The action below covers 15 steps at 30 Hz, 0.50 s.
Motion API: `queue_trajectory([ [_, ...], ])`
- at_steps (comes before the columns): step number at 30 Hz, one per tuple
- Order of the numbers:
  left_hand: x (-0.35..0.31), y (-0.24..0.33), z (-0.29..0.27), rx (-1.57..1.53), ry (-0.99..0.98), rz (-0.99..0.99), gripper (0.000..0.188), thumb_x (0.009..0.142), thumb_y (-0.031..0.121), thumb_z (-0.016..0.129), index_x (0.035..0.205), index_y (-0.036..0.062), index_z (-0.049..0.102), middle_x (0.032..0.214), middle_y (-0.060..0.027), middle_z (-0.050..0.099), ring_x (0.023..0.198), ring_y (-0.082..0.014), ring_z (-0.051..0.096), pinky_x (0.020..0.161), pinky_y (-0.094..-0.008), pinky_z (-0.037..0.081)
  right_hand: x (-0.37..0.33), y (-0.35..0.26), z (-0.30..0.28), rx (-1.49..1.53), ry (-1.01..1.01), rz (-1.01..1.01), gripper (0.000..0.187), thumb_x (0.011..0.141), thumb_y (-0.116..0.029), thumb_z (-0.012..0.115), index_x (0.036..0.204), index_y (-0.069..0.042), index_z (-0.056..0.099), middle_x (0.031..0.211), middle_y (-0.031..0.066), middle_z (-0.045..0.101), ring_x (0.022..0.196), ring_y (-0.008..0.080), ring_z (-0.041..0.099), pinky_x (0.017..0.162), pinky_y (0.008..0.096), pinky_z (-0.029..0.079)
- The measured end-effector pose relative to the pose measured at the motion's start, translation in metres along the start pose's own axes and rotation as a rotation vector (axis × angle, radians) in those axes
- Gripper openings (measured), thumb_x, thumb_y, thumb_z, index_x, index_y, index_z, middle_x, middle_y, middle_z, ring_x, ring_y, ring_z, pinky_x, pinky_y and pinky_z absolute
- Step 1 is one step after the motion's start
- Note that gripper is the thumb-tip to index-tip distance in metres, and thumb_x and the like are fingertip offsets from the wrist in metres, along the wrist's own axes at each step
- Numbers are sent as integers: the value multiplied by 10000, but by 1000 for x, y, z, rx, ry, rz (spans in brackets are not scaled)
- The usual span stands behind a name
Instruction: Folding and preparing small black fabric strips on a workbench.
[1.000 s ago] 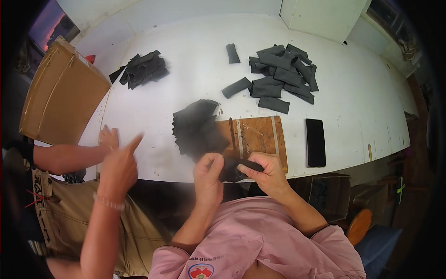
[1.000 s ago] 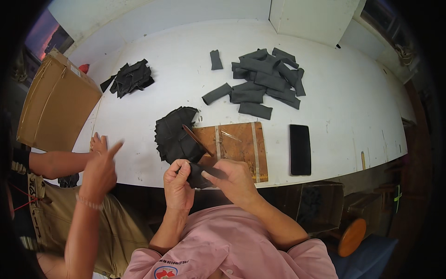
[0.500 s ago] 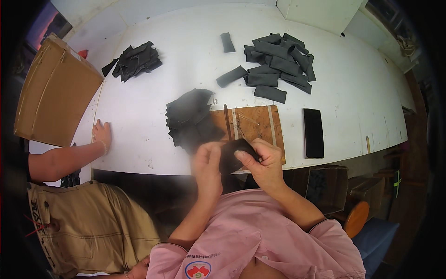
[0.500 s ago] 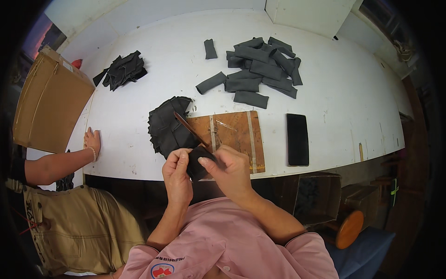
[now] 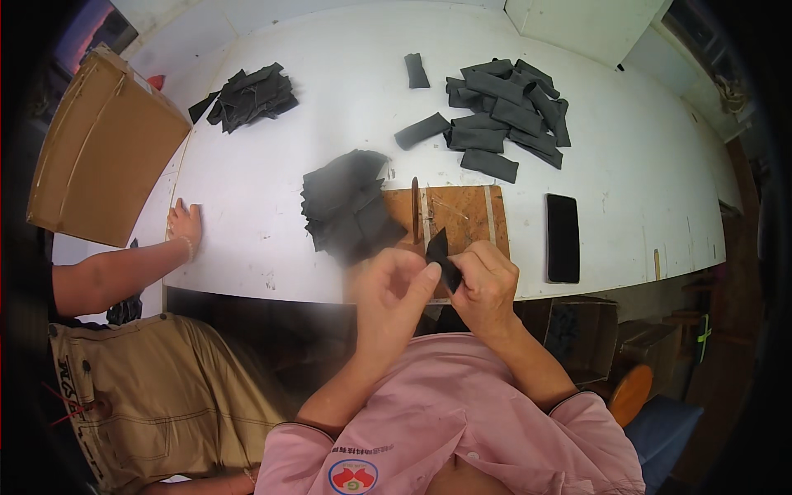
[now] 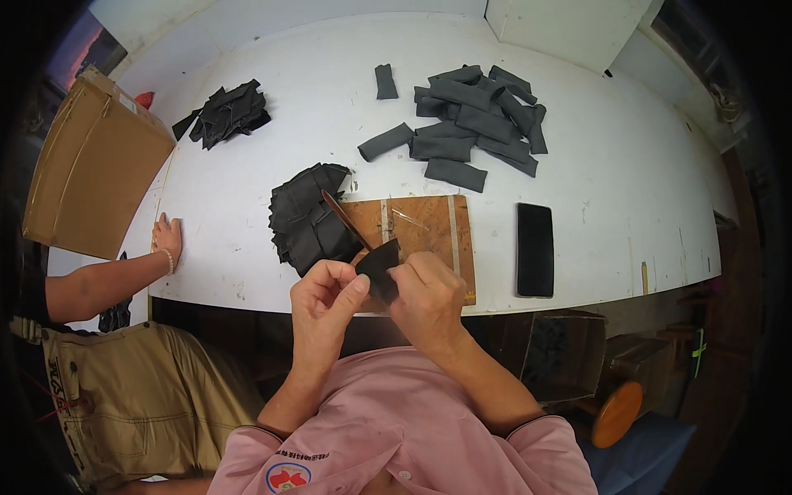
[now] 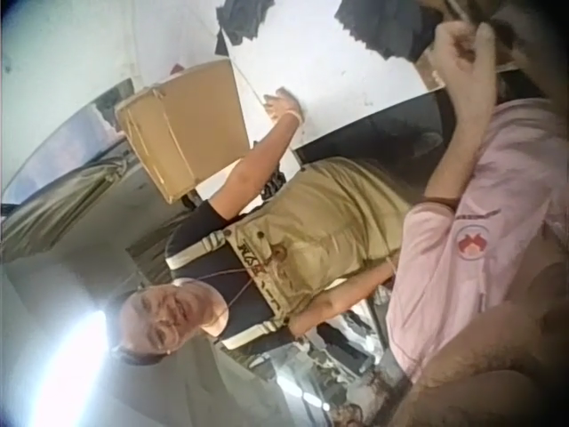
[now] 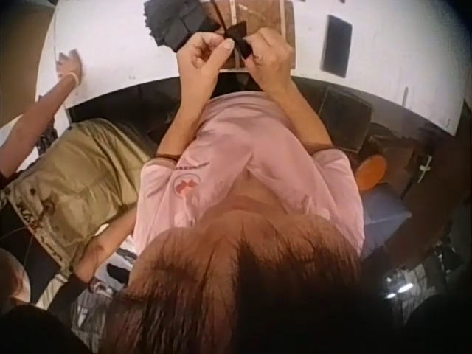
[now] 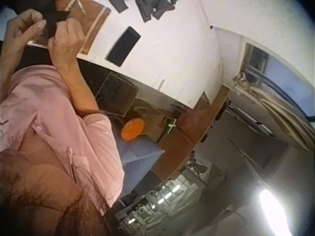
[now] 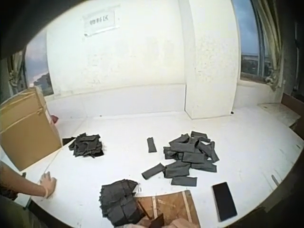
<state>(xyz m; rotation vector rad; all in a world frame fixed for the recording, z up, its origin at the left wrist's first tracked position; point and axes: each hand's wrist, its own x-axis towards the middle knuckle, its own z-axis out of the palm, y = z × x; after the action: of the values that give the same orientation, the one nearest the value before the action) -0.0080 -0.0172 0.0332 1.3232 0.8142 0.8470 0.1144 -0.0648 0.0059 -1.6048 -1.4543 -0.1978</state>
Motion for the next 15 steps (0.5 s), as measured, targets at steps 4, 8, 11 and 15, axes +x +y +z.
queue_trajectory([
  [4,5,-12,-3,-65,46,-92,51,769,39,578,765,16,533,657,15,536,560,-22,464,500,-151,351,-3,1,-2,-121,-78,-92,196,474,57,584,652,-11,543,595,80,445,538,243,480,440,329,374],
  [8,7,-23,-5,-30,75,-111,33,753,-16,548,746,16,542,637,20,532,541,-18,459,488,-151,347,-7,3,0,-197,-140,-160,126,540,-33,544,589,-61,431,580,55,362,532,204,434,432,318,361],
  [11,6,-25,-4,-8,72,-93,24,758,-8,554,758,15,549,640,23,530,544,-14,455,486,-152,346,-10,2,-1,-234,-186,-192,131,552,-63,522,570,-69,392,584,62,348,542,198,425,443,315,353],
  [15,5,-32,-4,37,83,-87,25,761,8,569,741,9,555,623,29,528,536,-8,448,481,-153,347,-16,3,-4,-222,-249,-175,153,542,-63,568,608,-62,430,612,70,375,565,217,446,458,325,366],
])
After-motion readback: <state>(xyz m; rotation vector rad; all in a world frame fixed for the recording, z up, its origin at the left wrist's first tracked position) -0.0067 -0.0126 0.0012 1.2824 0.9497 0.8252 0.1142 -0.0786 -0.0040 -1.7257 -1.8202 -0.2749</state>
